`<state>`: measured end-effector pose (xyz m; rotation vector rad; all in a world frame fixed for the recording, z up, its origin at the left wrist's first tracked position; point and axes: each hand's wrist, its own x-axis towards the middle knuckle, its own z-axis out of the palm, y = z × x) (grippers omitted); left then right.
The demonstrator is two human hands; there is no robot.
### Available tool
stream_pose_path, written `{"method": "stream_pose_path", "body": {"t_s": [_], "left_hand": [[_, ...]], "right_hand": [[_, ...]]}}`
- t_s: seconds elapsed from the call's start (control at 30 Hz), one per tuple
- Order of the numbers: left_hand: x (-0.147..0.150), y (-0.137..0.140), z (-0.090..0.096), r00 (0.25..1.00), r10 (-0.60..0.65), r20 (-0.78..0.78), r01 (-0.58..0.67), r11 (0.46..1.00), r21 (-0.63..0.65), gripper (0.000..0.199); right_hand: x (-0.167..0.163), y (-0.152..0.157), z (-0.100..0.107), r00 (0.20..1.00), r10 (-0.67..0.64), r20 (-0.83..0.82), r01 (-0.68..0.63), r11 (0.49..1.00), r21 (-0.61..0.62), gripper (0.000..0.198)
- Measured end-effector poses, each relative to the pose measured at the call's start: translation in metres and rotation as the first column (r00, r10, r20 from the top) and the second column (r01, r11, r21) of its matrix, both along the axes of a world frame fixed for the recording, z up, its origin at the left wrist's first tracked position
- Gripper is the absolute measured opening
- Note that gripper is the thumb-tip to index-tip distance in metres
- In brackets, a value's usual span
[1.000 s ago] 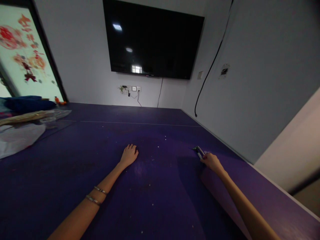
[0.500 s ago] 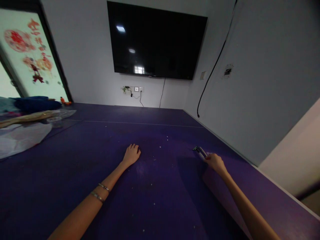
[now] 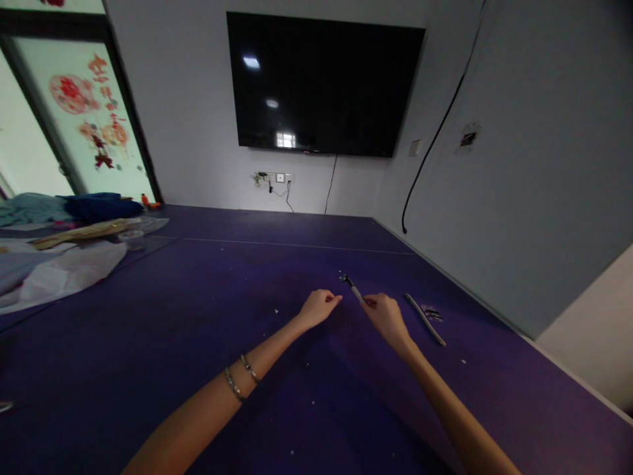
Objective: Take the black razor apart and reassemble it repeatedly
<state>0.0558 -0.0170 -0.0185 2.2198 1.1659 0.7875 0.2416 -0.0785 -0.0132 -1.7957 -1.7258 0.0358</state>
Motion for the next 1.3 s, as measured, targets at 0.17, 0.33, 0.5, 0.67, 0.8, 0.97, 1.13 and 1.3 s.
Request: {"method": "stream_pose_path", "body": {"t_s": [0.17,0.33,0.5,0.67,0.8,0.97,1.13,1.3], "left_hand": [[0.016,0.002,-0.006,0.994,0.066,0.089,-0.046,0.974,-0.220,0.058],[0.008,0.002,0.001,0.992,0.096,0.083,-0.076,0.974,-0.214,0.050],[0.002,0.001,0.005,0.989,0.112,-0.101,-0.119,0.991,-0.067,0.044],[-0.012,0.017,0.006,0.963,0.120,-0.243,-0.129,0.991,-0.020,0.038],[-0.034,0.041,0.010,0.911,0.114,-0.397,-0.143,0.989,-0.043,0.030],[-0.049,0.057,0.007,0.842,0.131,-0.523,-0.179,0.983,-0.042,0.035],[-0.048,0.055,-0.002,0.791,0.150,-0.594,-0.196,0.980,-0.014,0.036],[-0.049,0.051,-0.006,0.761,0.176,-0.625,-0.194,0.980,0.041,0.037]], "right_hand": [[-0.046,-0.011,0.011,0.980,0.071,0.184,-0.070,0.997,-0.010,0.024],[-0.066,-0.019,0.008,0.958,0.075,0.278,-0.085,0.996,0.023,0.023],[-0.077,-0.024,0.005,0.944,0.114,0.310,-0.137,0.989,0.053,0.021],[-0.067,-0.033,0.013,0.953,0.142,0.267,-0.150,0.989,0.009,0.029],[-0.027,-0.035,0.013,0.968,0.049,0.248,-0.044,0.999,-0.025,0.032],[0.034,-0.035,0.004,0.950,-0.085,0.300,0.121,0.987,-0.104,0.032],[0.081,-0.044,-0.001,0.921,-0.249,0.300,0.318,0.924,-0.210,0.030],[0.118,-0.047,-0.007,0.894,-0.323,0.311,0.406,0.876,-0.259,0.032]]}}
